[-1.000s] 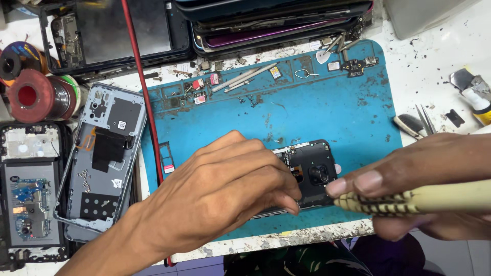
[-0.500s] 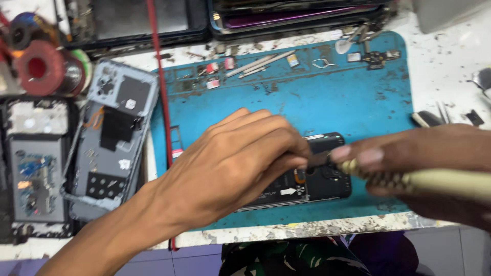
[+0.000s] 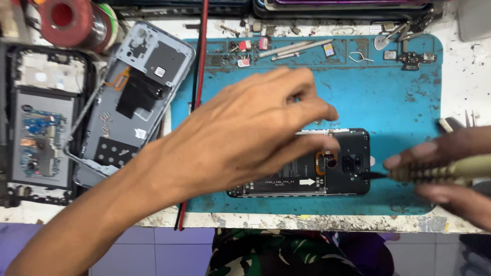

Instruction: The person pries open the back of a smartphone using a pry tool, working around the battery and camera area, then applies adhesive from a glue tube and presses a small component into place on the phone with their fingers.

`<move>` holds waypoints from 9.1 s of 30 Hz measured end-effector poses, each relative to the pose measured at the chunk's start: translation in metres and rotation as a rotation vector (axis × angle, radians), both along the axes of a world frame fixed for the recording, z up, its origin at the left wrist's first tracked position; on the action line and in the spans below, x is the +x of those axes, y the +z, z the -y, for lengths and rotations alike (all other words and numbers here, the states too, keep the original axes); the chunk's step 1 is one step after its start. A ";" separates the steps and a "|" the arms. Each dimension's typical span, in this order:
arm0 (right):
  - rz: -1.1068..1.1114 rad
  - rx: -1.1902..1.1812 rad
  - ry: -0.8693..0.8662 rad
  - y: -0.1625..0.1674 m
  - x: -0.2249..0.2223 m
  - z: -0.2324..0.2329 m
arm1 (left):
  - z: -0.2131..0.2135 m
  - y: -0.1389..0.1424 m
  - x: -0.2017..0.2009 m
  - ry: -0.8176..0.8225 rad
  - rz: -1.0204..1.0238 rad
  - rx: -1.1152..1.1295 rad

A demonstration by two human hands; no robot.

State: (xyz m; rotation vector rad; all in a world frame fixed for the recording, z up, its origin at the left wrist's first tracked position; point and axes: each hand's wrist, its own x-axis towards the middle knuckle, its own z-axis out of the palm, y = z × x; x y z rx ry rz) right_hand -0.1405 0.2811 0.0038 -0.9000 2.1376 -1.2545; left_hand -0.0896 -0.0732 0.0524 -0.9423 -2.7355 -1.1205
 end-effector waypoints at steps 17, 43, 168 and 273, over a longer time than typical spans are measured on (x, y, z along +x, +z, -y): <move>-0.279 -0.088 0.405 0.052 -0.011 0.047 | -0.001 -0.004 0.000 -0.061 0.050 -0.181; 0.017 0.060 0.620 0.068 -0.016 0.033 | 0.000 0.000 0.001 -0.040 0.047 -0.145; -0.229 -0.107 0.503 0.056 -0.013 0.026 | -0.017 -0.009 0.014 -0.169 -0.015 -0.110; -0.521 0.249 -0.039 0.061 -0.031 0.013 | -0.021 0.014 0.018 -0.099 -0.125 -0.227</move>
